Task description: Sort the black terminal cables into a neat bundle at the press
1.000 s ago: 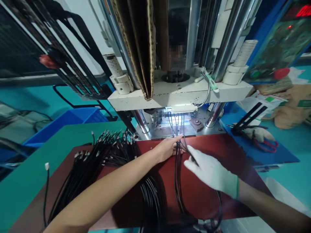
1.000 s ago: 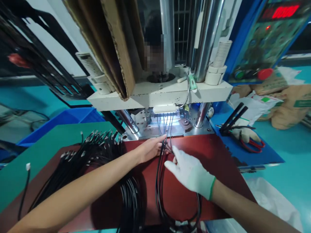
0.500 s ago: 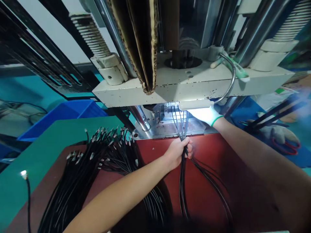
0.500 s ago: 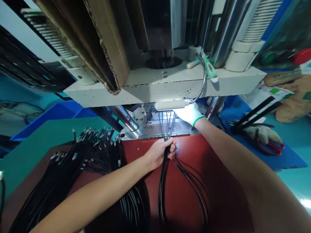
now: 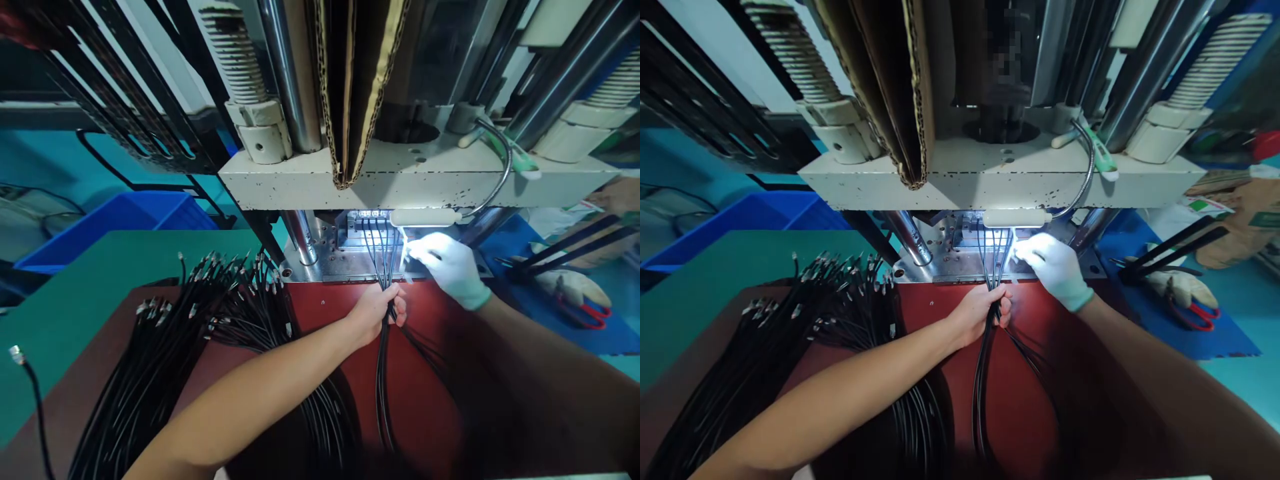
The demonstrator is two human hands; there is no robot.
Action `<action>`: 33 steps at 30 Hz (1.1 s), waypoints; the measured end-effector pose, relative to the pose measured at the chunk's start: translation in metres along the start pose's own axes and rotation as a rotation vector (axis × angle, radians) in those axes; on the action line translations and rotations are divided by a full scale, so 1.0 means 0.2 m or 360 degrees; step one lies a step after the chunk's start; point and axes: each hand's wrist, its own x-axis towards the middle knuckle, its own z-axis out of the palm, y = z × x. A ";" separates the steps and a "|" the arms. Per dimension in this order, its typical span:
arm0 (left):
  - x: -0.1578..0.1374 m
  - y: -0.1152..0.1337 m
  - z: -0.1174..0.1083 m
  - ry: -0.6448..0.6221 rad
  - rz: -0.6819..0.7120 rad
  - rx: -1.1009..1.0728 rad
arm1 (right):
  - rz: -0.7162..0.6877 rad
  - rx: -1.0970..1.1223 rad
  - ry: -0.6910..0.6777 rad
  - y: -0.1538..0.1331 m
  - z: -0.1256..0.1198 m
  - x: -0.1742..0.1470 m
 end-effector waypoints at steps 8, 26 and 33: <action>-0.01 0.03 0.00 0.0039 -0.0045 0.0093 | 0.0410 -0.0127 0.0269 -0.12 -0.54 -0.79; -0.03 0.01 0.01 -0.0003 -0.0075 0.0033 | 0.1422 -0.0394 0.0408 0.24 -0.60 -1.54; 0.00 0.01 0.00 -0.0017 -0.0030 0.0056 | -0.0042 -0.0200 -0.0091 -0.13 -0.28 -0.24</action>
